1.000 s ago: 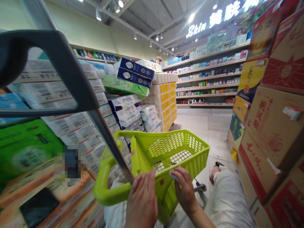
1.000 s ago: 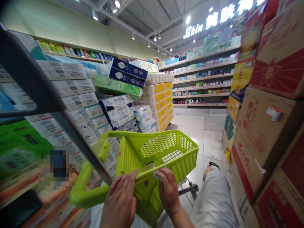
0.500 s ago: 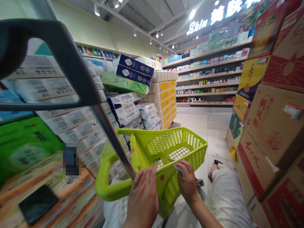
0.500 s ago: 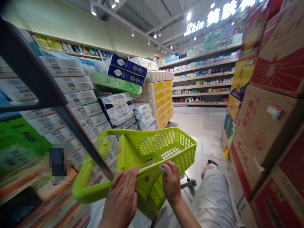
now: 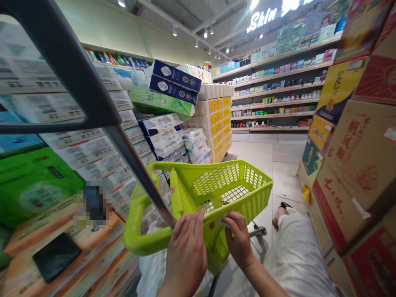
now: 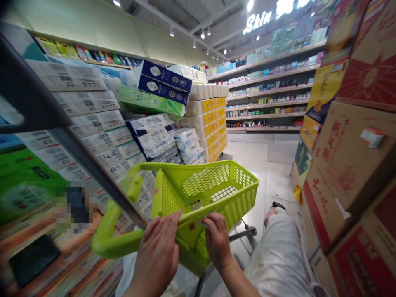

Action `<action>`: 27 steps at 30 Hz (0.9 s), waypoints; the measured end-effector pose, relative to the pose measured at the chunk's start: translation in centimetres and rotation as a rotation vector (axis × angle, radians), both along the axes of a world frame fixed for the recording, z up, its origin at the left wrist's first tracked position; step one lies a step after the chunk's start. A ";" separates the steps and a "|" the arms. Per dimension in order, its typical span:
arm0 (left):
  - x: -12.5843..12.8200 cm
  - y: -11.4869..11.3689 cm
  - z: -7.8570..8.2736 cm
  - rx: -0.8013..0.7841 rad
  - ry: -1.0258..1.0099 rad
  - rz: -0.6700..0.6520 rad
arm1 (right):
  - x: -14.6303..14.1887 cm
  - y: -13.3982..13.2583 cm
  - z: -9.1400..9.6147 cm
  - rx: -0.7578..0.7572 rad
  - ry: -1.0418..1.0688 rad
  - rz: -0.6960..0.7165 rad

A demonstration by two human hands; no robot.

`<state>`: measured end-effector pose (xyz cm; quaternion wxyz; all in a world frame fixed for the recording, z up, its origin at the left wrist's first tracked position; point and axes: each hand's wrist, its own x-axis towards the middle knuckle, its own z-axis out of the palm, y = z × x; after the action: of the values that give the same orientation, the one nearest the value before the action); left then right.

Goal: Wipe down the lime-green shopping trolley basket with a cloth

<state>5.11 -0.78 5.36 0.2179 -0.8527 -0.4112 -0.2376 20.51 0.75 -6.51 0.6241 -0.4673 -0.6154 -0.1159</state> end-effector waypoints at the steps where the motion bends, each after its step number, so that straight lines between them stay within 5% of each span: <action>1: 0.0 0.0 0.0 0.006 -0.001 0.000 | -0.7 -0.1 0.2 0.001 -0.003 0.032; 5: 0.0 0.1 -0.1 0.028 0.005 0.003 | -3.0 -0.5 0.4 0.008 -0.123 0.206; 10: -0.1 0.1 0.1 0.010 -0.004 -0.001 | 0.8 -0.1 -0.9 -0.039 -0.088 0.046; 13: 0.0 0.1 0.2 0.008 -0.025 0.000 | 1.9 -0.4 0.9 -0.031 0.037 0.019; 18: 0.2 0.1 -0.4 0.042 -0.032 -0.005 | -1.4 -0.8 6.1 0.013 0.067 0.119; 22: 0.1 0.1 -0.8 0.081 -0.037 0.001 | -1.4 0.1 5.9 -0.069 -0.111 0.222; 27: 0.1 -0.1 -0.7 0.049 -0.040 0.006 | 1.8 1.2 3.6 -0.241 -0.084 -0.133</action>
<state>5.20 -0.91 4.62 0.2314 -0.8409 -0.4120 -0.2638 22.35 1.98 -2.93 0.5280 -0.5733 -0.6182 -0.1014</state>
